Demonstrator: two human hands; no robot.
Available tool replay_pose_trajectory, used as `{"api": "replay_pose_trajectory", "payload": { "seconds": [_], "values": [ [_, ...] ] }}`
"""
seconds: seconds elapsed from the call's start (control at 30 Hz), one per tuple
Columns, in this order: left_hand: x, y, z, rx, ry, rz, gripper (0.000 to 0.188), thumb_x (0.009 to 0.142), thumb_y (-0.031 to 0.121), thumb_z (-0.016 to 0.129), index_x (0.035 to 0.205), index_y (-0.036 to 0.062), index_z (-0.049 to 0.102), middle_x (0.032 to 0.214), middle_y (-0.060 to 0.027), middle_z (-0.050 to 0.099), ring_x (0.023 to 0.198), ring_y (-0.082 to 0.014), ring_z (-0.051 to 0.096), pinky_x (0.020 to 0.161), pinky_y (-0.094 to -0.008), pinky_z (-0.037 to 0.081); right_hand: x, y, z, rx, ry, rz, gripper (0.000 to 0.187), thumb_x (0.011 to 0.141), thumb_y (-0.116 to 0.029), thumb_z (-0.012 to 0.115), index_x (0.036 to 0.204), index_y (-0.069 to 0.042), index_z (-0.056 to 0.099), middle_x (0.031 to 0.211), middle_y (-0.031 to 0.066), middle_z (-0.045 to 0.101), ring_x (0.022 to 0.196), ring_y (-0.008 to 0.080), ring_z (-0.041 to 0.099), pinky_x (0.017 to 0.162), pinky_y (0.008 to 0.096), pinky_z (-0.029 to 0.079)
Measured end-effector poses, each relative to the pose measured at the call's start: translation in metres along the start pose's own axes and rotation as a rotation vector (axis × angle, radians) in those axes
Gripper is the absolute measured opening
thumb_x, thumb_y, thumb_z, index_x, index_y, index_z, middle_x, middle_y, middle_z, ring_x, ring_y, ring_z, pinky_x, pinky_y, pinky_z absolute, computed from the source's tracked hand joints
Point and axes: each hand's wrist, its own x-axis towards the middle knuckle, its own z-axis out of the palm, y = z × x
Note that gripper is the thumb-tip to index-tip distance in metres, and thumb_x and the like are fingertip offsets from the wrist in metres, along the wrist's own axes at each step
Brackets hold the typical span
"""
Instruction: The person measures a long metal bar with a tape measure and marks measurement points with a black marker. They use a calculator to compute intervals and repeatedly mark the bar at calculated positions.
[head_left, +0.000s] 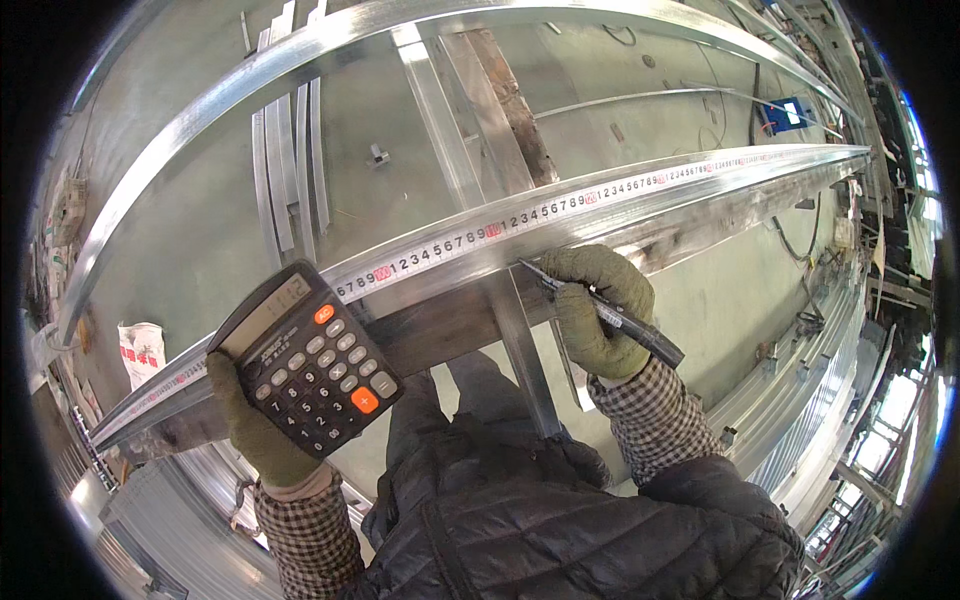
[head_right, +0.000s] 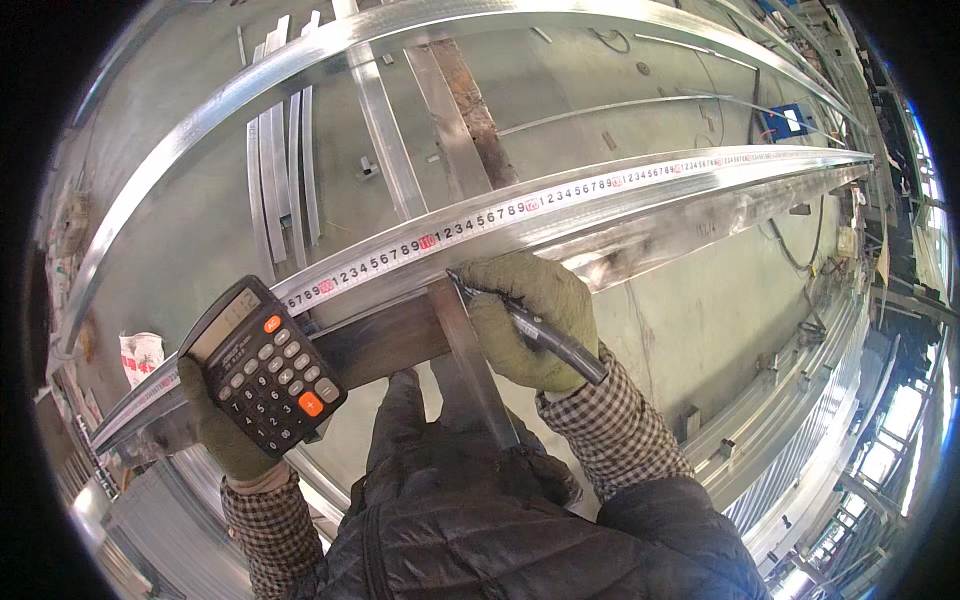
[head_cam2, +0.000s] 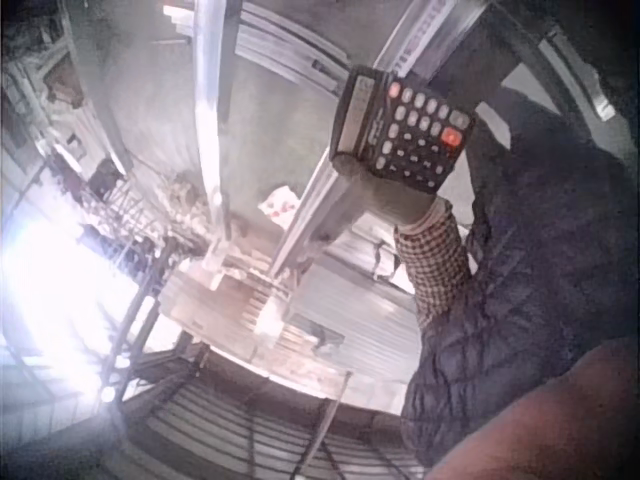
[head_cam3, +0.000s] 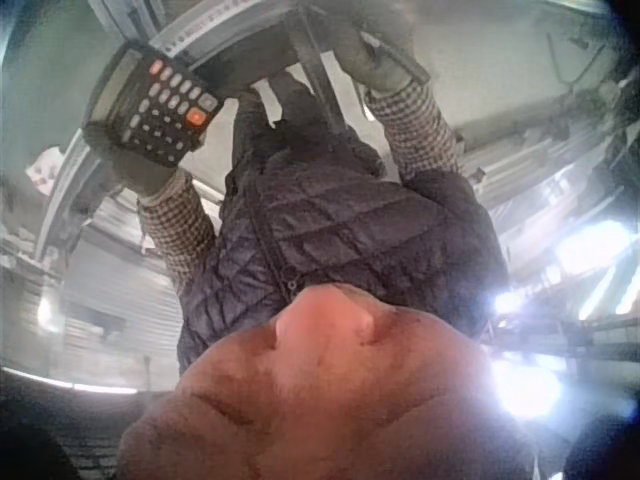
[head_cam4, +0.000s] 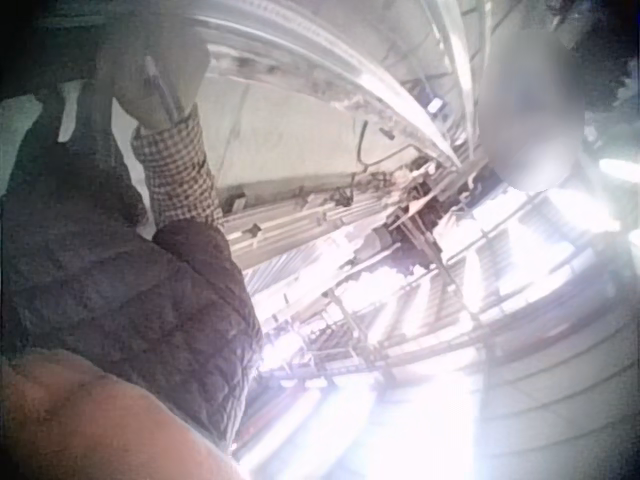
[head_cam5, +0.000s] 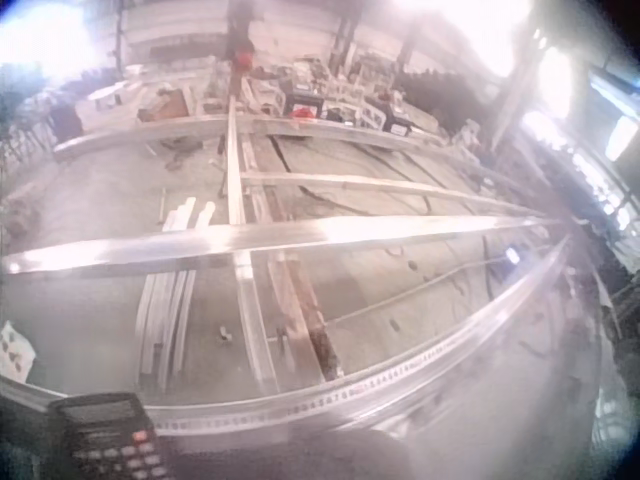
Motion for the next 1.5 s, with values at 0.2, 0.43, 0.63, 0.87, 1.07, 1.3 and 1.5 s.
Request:
{"api": "replay_pose_trajectory", "payload": {
  "seconds": [0.2, 0.43, 0.63, 0.87, 1.07, 1.3, 1.5],
  "values": [
    [-0.001, 0.002, -0.004, 0.007, 0.005, 0.014, 0.067, 0.112, 0.056, 0.053, 0.144, -0.0018, 0.061, 0.127, -0.0230, 0.076, 0.103, -0.0340, 0.081, 0.084, -0.0497, 0.072, 0.017, 0.015, -0.002, -0.041, 0.019, -0.087, 0.020, 0.094, -0.010, 0.077, 0.113, -0.002, 0.075, 0.095, 0.0167, 0.079, 0.080, 0.0225, 0.079, 0.072, 0.0352, 0.064],
    [0.002, 0.000, -0.002, -0.026, -0.003, 0.009, 0.065, 0.113, 0.054, 0.052, 0.142, -0.0030, 0.063, 0.127, -0.0225, 0.076, 0.104, -0.0336, 0.080, 0.087, -0.0474, 0.071, 0.025, 0.017, -0.002, -0.031, 0.008, -0.040, 0.013, 0.093, -0.008, 0.079, 0.104, -0.003, 0.075, 0.089, 0.0148, 0.079, 0.076, 0.0204, 0.078, 0.067, 0.0320, 0.062],
    [-0.002, 0.005, -0.009, 0.110, 0.112, 0.059, 0.066, 0.111, 0.055, 0.055, 0.139, -0.0034, 0.065, 0.125, -0.0229, 0.077, 0.102, -0.0320, 0.081, 0.085, -0.0447, 0.071, 0.028, 0.013, -0.002, -0.006, 0.010, -0.065, 0.010, 0.097, -0.006, 0.076, 0.104, 0.000, 0.077, 0.091, 0.0128, 0.080, 0.076, 0.0186, 0.077, 0.068, 0.0298, 0.060],
    [-0.001, 0.003, -0.011, 0.100, 0.122, 0.054, 0.069, 0.110, 0.058, 0.056, 0.141, -0.0035, 0.064, 0.126, -0.0232, 0.077, 0.101, -0.0331, 0.081, 0.084, -0.0461, 0.072, 0.029, 0.015, 0.002, 0.007, 0.013, -0.102, 0.012, 0.094, -0.005, 0.077, 0.103, 0.001, 0.077, 0.090, 0.0140, 0.079, 0.075, 0.0191, 0.076, 0.068, 0.0302, 0.060],
    [-0.001, 0.004, -0.007, 0.084, 0.108, 0.087, 0.062, 0.112, 0.054, 0.055, 0.138, -0.0003, 0.066, 0.123, -0.0212, 0.078, 0.098, -0.0306, 0.082, 0.082, -0.0437, 0.072, 0.028, 0.014, 0.001, -0.023, 0.006, -0.051, 0.011, 0.090, -0.007, 0.080, 0.100, -0.001, 0.077, 0.085, 0.0133, 0.078, 0.071, 0.0196, 0.076, 0.064, 0.0306, 0.061],
    [0.001, 0.002, -0.004, 0.109, 0.108, 0.082, 0.061, 0.112, 0.053, 0.054, 0.140, -0.0006, 0.065, 0.125, -0.0213, 0.078, 0.100, -0.0320, 0.081, 0.084, -0.0455, 0.072, 0.031, 0.015, 0.002, -0.104, -0.028, -0.139, 0.014, 0.090, -0.004, 0.080, 0.101, 0.000, 0.072, 0.091, 0.0117, 0.076, 0.074, 0.0173, 0.071, 0.068, 0.0301, 0.057],
    [0.001, 0.001, -0.001, 0.079, 0.120, 0.082, 0.061, 0.112, 0.052, 0.054, 0.140, -0.0007, 0.065, 0.124, -0.0211, 0.078, 0.099, -0.0314, 0.082, 0.082, -0.0446, 0.072, 0.032, 0.013, 0.004, -0.106, 0.004, -0.085, 0.018, 0.088, -0.011, 0.083, 0.103, -0.004, 0.078, 0.088, 0.0134, 0.079, 0.076, 0.0233, 0.079, 0.070, 0.0337, 0.063]
  ]
}}
